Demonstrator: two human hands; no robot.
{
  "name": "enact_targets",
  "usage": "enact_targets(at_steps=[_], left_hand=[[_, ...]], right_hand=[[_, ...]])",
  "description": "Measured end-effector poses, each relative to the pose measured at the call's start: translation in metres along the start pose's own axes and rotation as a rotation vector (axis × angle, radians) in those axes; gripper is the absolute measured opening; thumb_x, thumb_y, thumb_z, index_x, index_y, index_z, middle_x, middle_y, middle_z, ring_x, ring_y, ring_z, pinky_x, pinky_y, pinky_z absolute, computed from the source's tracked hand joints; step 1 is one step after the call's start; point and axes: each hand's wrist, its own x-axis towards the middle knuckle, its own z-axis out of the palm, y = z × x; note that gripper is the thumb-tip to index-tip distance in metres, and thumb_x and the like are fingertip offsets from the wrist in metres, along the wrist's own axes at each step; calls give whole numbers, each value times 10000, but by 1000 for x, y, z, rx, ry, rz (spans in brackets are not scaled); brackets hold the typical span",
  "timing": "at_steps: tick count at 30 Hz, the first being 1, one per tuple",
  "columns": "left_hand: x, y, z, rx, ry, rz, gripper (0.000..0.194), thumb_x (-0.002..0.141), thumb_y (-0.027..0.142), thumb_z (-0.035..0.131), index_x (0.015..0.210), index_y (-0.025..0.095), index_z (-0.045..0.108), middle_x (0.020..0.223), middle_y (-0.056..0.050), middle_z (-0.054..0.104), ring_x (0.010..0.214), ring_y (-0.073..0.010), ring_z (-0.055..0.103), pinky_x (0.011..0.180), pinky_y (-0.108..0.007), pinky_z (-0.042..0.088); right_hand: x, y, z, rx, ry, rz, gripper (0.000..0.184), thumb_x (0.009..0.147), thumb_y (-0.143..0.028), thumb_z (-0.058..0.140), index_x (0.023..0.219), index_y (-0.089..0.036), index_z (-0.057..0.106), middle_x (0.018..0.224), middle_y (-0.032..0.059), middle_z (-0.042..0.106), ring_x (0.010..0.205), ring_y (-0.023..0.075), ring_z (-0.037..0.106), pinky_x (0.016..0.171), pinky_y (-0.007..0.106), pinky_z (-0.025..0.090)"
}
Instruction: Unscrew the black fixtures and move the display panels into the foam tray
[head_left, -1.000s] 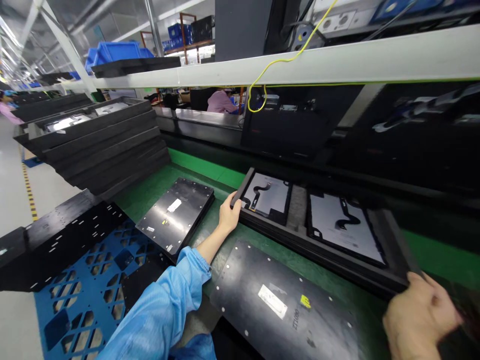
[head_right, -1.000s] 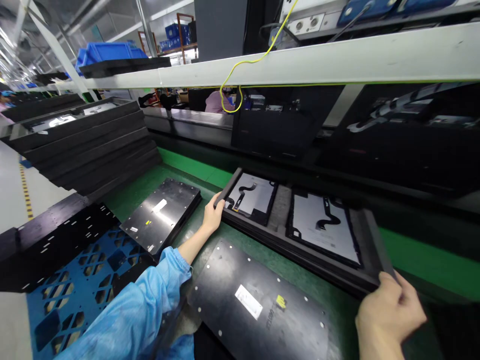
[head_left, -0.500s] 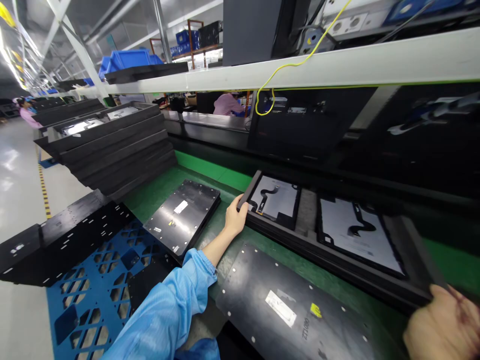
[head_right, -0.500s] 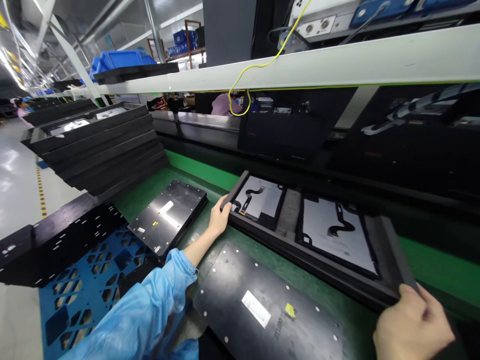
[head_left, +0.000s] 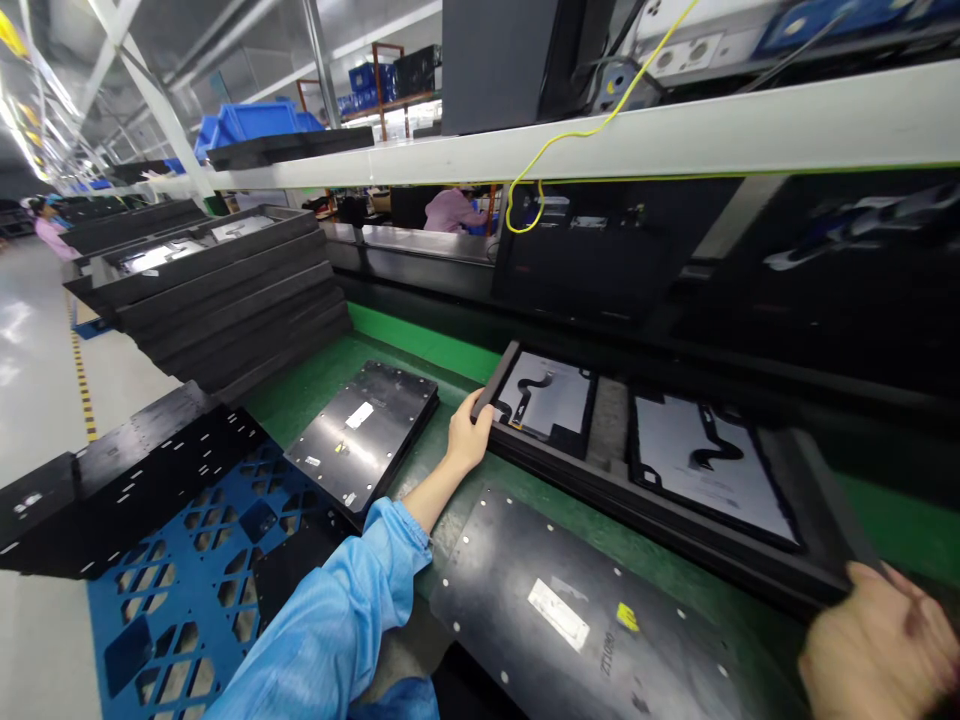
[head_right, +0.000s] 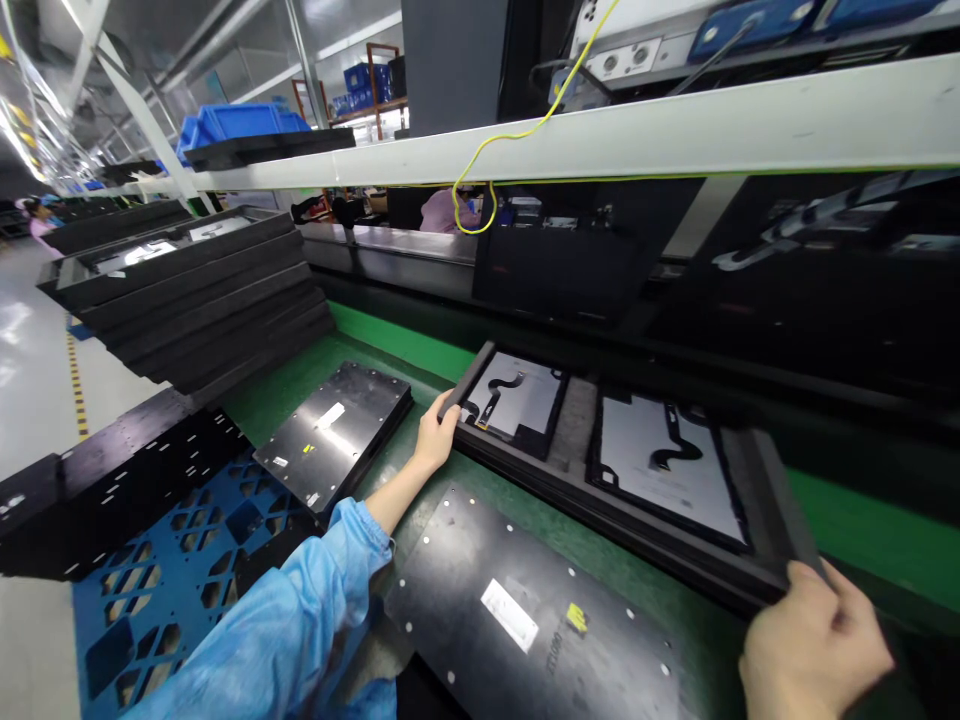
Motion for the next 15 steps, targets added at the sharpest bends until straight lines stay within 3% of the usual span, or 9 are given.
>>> enact_targets(at_steps=[3, 8, 15], left_hand=[[3, -6, -1, 4, -5, 9, 424, 1035, 336, 584, 1419, 203, 705, 1357, -84, 768, 1277, -252, 707, 1168, -355, 514], [8, -11, -5, -2, -19, 12, 445, 1033, 374, 585, 1418, 179, 692, 1390, -117, 747, 1336, -276, 676, 1219, -390, 471], [15, -13, -7, -12, -27, -8, 489, 1049, 470, 572, 1413, 163, 680, 1400, -143, 739, 1406, -303, 640, 1269, -434, 441]], right_hand=[[-8, -6, 6, -6, 108, 98, 582, 752, -476, 653, 1207, -162, 835, 1040, 209, 773, 974, 418, 703, 876, 591, 521], [-20, -25, 6, -22, -13, 44, 703, 800, -596, 558, 1256, -108, 776, 1167, 233, 774, 1119, 398, 693, 1023, 543, 511], [-21, -34, 2, 40, -52, 4, 685, 843, -674, 547, 1207, -142, 777, 1161, 215, 796, 1120, 391, 704, 1043, 572, 527]])
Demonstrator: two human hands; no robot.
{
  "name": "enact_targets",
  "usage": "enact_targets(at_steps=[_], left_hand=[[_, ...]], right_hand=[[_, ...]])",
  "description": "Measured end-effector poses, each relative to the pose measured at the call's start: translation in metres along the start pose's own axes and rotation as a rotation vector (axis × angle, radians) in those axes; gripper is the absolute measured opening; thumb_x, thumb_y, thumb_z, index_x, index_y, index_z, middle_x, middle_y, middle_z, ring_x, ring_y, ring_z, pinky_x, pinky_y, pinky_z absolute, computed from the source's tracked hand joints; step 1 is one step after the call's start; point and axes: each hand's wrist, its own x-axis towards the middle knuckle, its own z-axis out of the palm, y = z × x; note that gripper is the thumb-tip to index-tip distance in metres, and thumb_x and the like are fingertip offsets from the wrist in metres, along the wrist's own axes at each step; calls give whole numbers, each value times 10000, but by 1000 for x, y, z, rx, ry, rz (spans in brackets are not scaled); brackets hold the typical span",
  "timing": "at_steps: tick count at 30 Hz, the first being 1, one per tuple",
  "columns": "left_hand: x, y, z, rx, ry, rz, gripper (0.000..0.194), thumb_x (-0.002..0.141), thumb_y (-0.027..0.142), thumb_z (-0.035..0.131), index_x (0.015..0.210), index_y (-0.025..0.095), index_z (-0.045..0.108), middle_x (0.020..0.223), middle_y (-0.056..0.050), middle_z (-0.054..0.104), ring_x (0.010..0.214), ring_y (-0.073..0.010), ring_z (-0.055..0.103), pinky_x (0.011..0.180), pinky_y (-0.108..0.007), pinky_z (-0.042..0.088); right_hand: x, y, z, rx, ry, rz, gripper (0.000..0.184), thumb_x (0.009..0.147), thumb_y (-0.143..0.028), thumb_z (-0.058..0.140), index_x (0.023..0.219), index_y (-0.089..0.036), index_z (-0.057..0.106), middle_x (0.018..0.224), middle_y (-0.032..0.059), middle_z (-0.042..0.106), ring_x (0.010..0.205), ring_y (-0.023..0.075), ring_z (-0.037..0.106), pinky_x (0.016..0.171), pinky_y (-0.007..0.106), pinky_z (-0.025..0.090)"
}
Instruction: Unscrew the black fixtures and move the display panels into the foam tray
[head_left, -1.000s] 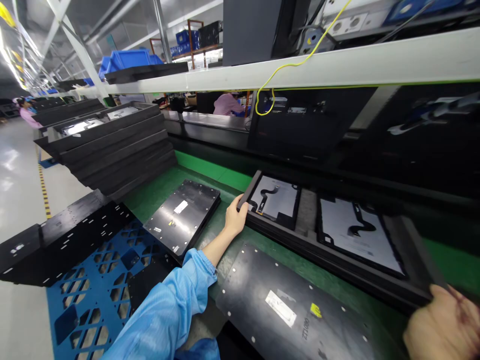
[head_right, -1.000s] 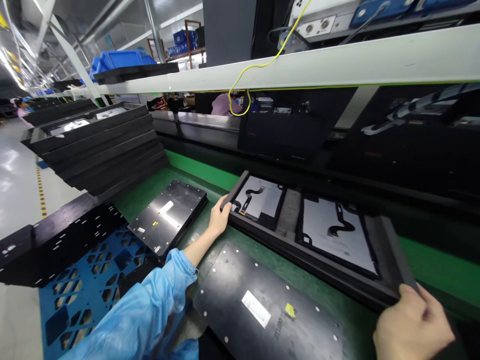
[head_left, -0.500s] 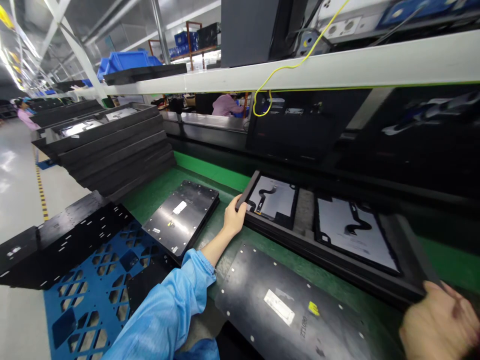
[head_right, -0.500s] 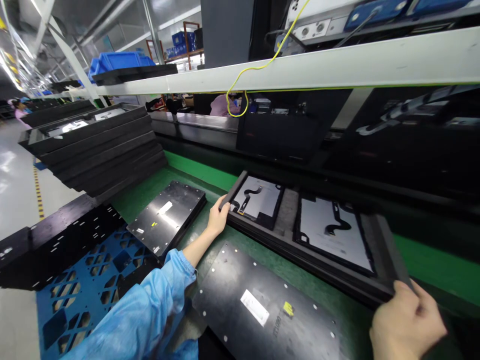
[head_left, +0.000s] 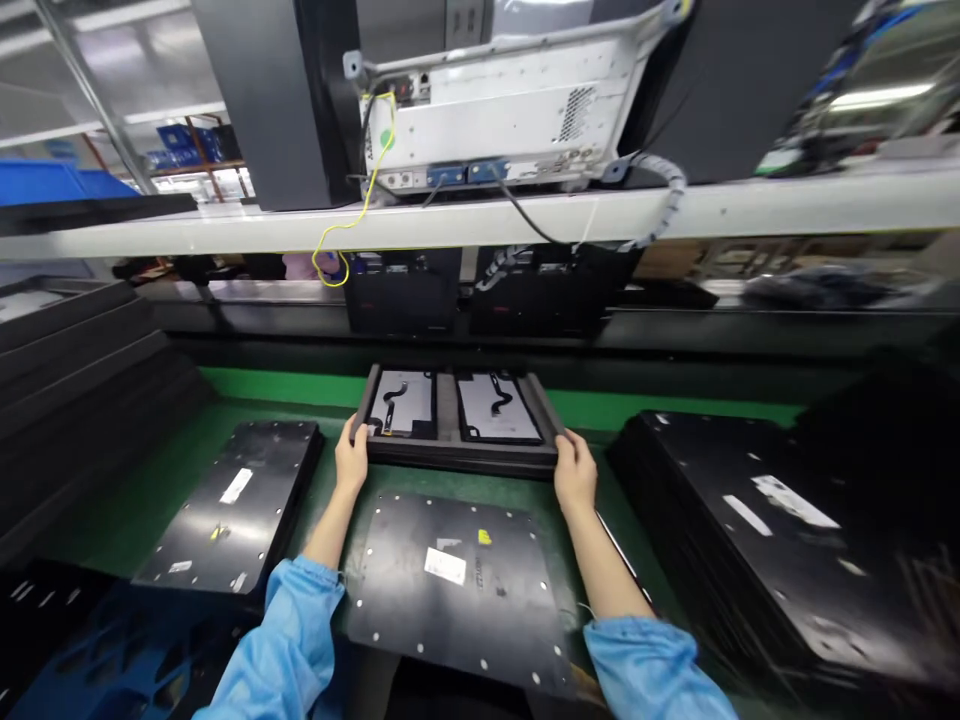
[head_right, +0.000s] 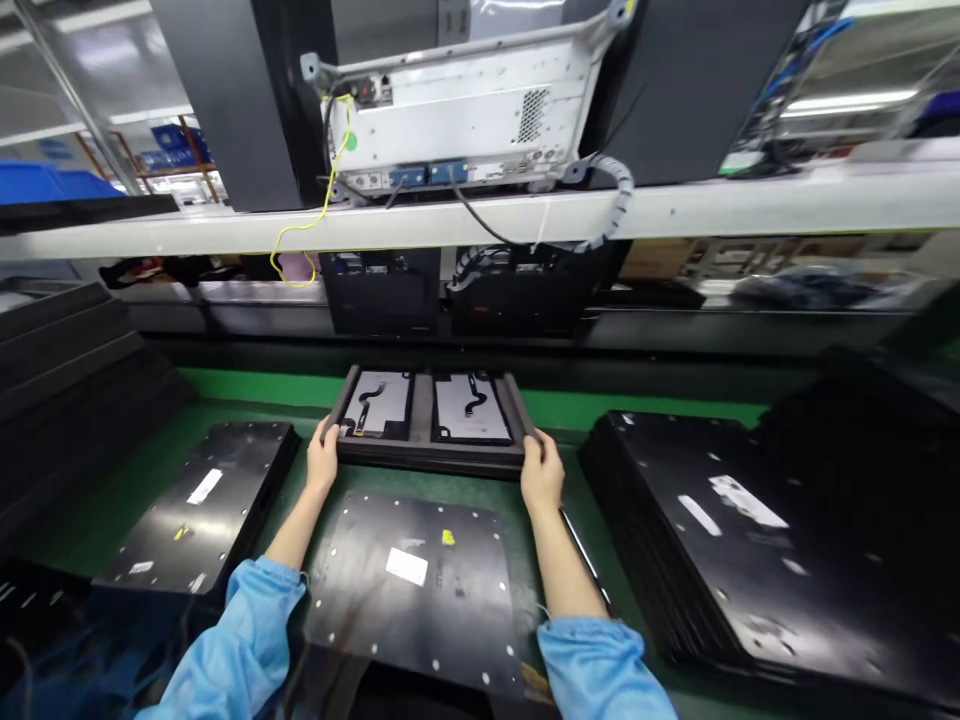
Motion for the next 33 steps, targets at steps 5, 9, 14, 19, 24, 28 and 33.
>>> enact_targets(at_steps=[5, 9, 14, 19, 24, 28, 33], left_hand=[[-6, 7, -10, 57, -4, -4, 559, 1070, 581, 561, 1431, 165, 653, 1427, -174, 717, 1436, -327, 624, 1288, -484, 434], [-48, 8, -31, 119, -91, 10, 692, 1048, 606, 611, 1572, 167, 508, 1630, -198, 551, 1571, -318, 489, 1350, -490, 351], [-141, 16, -82, 104, -216, 102, 732, 980, 507, 763, 1607, 238, 497, 1693, -139, 497, 1533, -298, 541, 1330, -486, 412], [-196, 36, -108, 249, -119, 110, 439, 1012, 413, 717, 1381, 177, 727, 1415, -122, 735, 1348, -307, 693, 1250, -518, 517], [-193, 40, -89, 427, -136, 124, 398, 1011, 379, 685, 1348, 182, 762, 1333, -94, 771, 1251, -289, 719, 1194, -499, 545], [-193, 39, -90, 433, -165, 133, 422, 1041, 409, 658, 1381, 170, 736, 1382, -113, 747, 1303, -307, 696, 1213, -517, 523], [-201, 38, -92, 350, -176, 176, 413, 1054, 432, 669, 1345, 149, 742, 1399, -126, 741, 1350, -329, 678, 1255, -569, 491]], right_hand=[[-24, -36, -10, 56, 28, -80, 659, 914, -645, 592, 1324, -146, 721, 1357, 213, 738, 1272, 362, 667, 1157, 572, 489], [-107, -38, -67, 172, 77, -292, 519, 1031, -492, 602, 1460, -200, 633, 1480, 162, 661, 1345, 299, 653, 1142, 498, 537], [-288, 58, -180, -125, 234, -173, 376, 1066, -460, 533, 1321, -215, 660, 1108, 117, 730, 1018, 290, 729, 910, 471, 611], [-426, 147, -241, -514, -127, 291, 371, 1061, -496, 457, 1145, -209, 676, 912, 88, 711, 798, 269, 691, 747, 413, 609], [-449, 177, -231, -688, -272, 368, 367, 995, -494, 585, 1217, -209, 648, 1163, 144, 694, 1087, 321, 660, 978, 446, 551], [-458, 172, -241, -837, -396, 387, 260, 923, -291, 616, 1172, -221, 646, 1121, 126, 685, 1028, 300, 660, 901, 381, 529], [-496, 141, -281, -969, -445, 328, 253, 866, -118, 543, 1015, -279, 670, 980, 99, 719, 872, 308, 719, 676, 348, 521]])
